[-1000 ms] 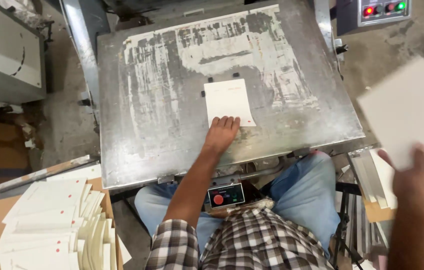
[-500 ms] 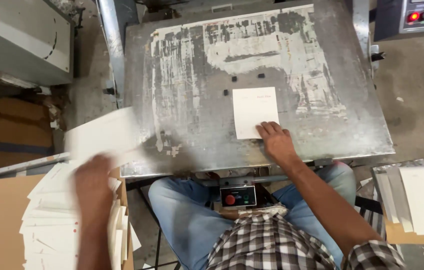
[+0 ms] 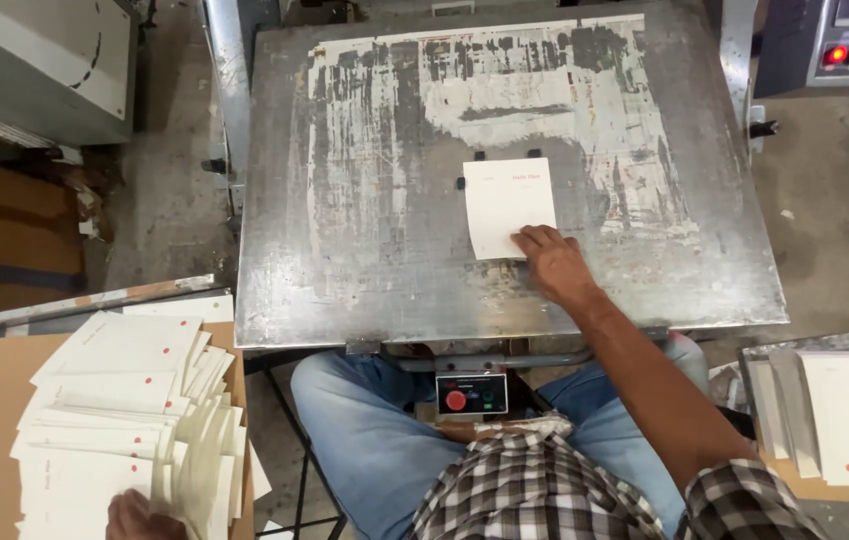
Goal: Placing sheets of paper individually onto a printing press plate and removing them after each cycle.
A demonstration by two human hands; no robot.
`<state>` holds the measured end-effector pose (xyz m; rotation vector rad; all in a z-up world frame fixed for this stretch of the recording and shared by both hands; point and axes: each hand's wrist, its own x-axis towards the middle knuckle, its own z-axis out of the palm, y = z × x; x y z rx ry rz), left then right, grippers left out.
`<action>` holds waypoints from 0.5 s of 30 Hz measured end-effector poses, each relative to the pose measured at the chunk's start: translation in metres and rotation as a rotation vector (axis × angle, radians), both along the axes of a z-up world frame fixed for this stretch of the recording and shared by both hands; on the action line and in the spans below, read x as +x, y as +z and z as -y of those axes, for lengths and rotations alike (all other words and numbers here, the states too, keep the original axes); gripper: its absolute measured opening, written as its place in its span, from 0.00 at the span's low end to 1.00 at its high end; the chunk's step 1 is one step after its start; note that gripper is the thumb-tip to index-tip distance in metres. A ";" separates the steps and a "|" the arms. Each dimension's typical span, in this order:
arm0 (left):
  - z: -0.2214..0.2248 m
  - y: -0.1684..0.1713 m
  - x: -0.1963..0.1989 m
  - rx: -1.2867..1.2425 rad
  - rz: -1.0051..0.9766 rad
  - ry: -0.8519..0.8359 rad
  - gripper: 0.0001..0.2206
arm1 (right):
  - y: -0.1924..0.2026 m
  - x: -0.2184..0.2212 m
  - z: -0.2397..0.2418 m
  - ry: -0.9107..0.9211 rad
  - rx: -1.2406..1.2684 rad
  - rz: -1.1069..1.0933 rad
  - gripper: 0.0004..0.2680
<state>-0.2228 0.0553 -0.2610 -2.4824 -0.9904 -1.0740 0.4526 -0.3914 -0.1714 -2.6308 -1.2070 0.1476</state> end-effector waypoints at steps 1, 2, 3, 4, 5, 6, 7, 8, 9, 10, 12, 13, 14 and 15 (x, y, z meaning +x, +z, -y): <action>0.012 0.011 0.005 -0.004 0.004 0.005 0.10 | 0.000 0.000 0.001 0.005 -0.004 0.004 0.19; 0.024 0.022 0.009 -0.097 -0.085 0.112 0.13 | 0.000 0.000 0.001 0.004 -0.002 -0.008 0.18; 0.036 0.034 0.013 -0.191 -0.175 0.218 0.18 | 0.000 0.001 0.001 0.003 -0.001 -0.020 0.17; 0.043 0.040 0.017 -0.192 -0.172 0.222 0.18 | 0.000 0.000 0.000 0.007 -0.001 -0.017 0.17; 0.050 0.047 0.022 -0.216 -0.206 0.225 0.21 | 0.000 0.000 0.000 0.003 -0.010 -0.029 0.17; 0.056 0.054 0.026 -0.240 -0.241 0.225 0.24 | 0.000 0.000 0.000 -0.003 -0.019 -0.042 0.17; 0.062 0.055 0.030 -0.241 -0.238 0.228 0.24 | -0.001 0.000 0.000 0.001 -0.019 -0.039 0.17; 0.067 0.057 0.034 -0.269 -0.266 0.219 0.21 | -0.003 0.000 -0.001 -0.004 -0.048 -0.053 0.18; 0.072 0.059 0.038 -0.298 -0.293 0.210 0.19 | -0.005 0.000 -0.001 -0.009 -0.077 -0.067 0.19; 0.086 0.071 0.059 -0.298 -0.290 0.213 0.19 | -0.004 0.000 -0.002 -0.006 -0.076 -0.065 0.19; 0.114 0.097 0.100 -0.286 -0.320 0.057 0.25 | -0.001 0.001 -0.004 -0.003 -0.182 -0.096 0.22; 0.117 0.075 0.097 -0.286 -0.318 0.059 0.25 | 0.013 -0.002 -0.008 -0.001 -0.182 -0.093 0.22; 0.119 0.053 0.094 -0.478 -0.289 0.067 0.22 | 0.026 -0.005 -0.012 0.001 -0.233 -0.109 0.24; 0.121 0.030 0.092 -0.671 -0.259 0.069 0.21 | 0.040 -0.008 -0.016 0.001 -0.284 -0.125 0.27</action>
